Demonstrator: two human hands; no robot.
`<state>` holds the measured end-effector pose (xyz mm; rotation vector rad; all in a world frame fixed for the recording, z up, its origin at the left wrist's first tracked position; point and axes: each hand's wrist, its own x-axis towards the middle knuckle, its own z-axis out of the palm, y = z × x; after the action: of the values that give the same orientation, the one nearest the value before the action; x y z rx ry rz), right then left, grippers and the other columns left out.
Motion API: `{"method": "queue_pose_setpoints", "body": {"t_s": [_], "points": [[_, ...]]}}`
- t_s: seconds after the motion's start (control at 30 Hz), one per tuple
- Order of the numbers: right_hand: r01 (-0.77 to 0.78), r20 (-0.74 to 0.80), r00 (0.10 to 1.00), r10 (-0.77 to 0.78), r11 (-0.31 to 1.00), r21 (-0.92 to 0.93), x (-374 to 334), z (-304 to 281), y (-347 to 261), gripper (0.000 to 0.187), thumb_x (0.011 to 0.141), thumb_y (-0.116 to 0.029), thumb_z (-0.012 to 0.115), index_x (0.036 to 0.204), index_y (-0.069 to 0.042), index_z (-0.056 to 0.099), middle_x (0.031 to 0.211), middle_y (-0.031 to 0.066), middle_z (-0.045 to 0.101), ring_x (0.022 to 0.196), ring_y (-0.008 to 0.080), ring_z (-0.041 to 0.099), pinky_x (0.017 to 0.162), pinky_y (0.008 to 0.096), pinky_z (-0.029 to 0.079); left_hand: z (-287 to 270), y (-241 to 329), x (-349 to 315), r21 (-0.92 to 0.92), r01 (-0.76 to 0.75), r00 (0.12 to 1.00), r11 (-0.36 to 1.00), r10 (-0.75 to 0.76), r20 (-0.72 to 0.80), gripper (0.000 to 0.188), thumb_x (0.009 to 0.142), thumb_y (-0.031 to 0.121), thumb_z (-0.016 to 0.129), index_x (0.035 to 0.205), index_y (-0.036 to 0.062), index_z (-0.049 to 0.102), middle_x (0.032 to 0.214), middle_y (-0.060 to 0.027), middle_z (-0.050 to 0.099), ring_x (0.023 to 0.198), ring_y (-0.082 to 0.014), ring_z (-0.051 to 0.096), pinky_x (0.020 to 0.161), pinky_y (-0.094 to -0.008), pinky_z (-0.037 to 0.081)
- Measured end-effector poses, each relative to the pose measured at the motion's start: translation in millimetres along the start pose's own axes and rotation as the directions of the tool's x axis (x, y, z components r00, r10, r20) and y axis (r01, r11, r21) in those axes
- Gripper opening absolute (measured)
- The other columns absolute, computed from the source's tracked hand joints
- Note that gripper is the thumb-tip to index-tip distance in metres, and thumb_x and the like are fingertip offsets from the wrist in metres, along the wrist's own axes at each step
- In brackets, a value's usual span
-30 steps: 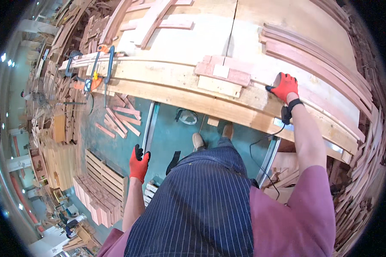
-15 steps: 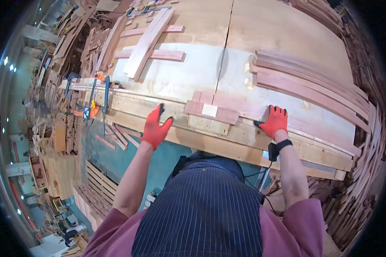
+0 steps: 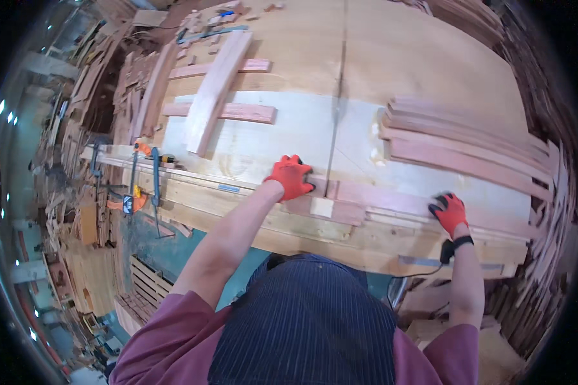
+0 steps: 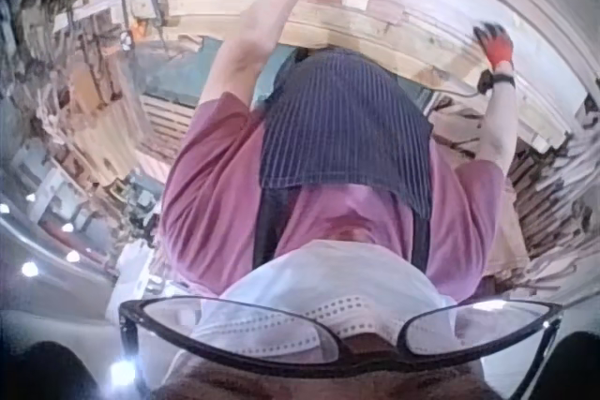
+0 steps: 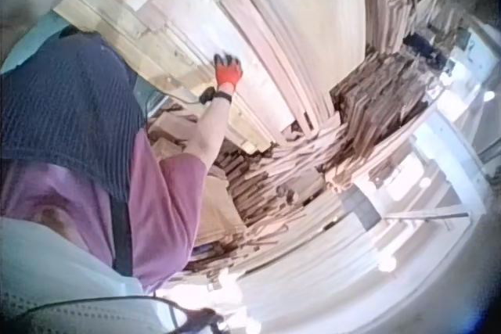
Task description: The recorder uses a table saw to cut thin wooden strips into smaller segments.
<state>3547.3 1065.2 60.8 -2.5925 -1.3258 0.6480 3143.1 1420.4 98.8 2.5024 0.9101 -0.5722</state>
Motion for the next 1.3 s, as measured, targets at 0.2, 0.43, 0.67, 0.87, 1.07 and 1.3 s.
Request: {"method": "queue_pose_setpoints", "body": {"t_s": [0.2,0.43,0.67,0.87,1.07,1.3], "points": [[-0.027,-0.052,0.998,0.026,1.000,-0.004,2,20,-5,0.033,0.080,-0.024,0.081,0.110,-0.010,0.076,0.112,0.0158,0.068,0.109,0.0377,0.064,0.098,0.0464,0.052,-27,-41,12,-0.380,0.115,0.985,0.918,-0.156,-0.079,0.059,0.077,0.049,0.080,0.113,0.0036,0.071,0.128,-0.0239,0.062,0.121,-0.0382,0.061,0.104,-0.0463,0.051],[0.108,0.099,0.991,-0.089,0.970,-0.216,37,60,-186,0.045,0.086,-0.038,0.077,0.120,-0.009,0.072,0.126,0.0148,0.065,0.118,0.0347,0.062,0.103,0.0467,0.049,-263,-199,-38,-0.415,-0.417,0.218,0.809,-0.354,-0.910,0.061,0.085,0.033,0.084,0.128,-0.0044,0.064,0.105,-0.0177,0.072,0.098,-0.0273,0.069,0.089,-0.0388,0.054],[0.315,0.274,0.929,-0.247,0.918,-0.240,62,96,-397,0.040,0.092,-0.037,0.072,0.120,-0.009,0.070,0.126,0.0138,0.064,0.122,0.0323,0.061,0.102,0.0464,0.050,-199,-245,-195,-0.669,-0.457,0.149,0.586,-0.691,-0.707,0.057,0.090,0.020,0.080,0.138,-0.0027,0.058,0.122,-0.0128,0.067,0.107,-0.0195,0.063,0.093,-0.0344,0.052],[0.375,0.271,0.913,-0.304,0.887,-0.268,74,133,-492,0.039,0.092,-0.037,0.072,0.120,-0.009,0.070,0.128,0.0130,0.063,0.122,0.0314,0.061,0.101,0.0452,0.050,-15,-304,-286,-0.902,-0.303,0.099,0.309,-0.931,-0.352,0.047,0.098,0.012,0.071,0.141,-0.0013,0.055,0.129,-0.0091,0.067,0.113,-0.0151,0.065,0.095,-0.0300,0.053],[0.352,0.292,0.919,-0.264,0.882,-0.313,83,144,-520,0.038,0.091,-0.035,0.073,0.120,-0.010,0.070,0.129,0.0124,0.063,0.122,0.0316,0.061,0.100,0.0468,0.050,29,-315,-299,-0.939,-0.319,0.221,0.128,-0.953,-0.205,0.052,0.095,0.015,0.075,0.141,-0.0006,0.055,0.120,-0.0095,0.070,0.101,-0.0139,0.067,0.084,-0.0297,0.054],[0.323,0.232,0.938,-0.259,0.896,-0.306,76,154,-512,0.039,0.091,-0.035,0.072,0.121,-0.011,0.068,0.129,0.0130,0.062,0.122,0.0336,0.059,0.098,0.0490,0.050,-50,-304,-124,-0.420,0.334,0.553,0.843,-0.537,-0.637,0.121,0.072,0.066,0.080,0.159,-0.0028,0.031,0.155,-0.0280,0.042,0.142,-0.0453,0.039,0.118,-0.0569,0.030]]}}
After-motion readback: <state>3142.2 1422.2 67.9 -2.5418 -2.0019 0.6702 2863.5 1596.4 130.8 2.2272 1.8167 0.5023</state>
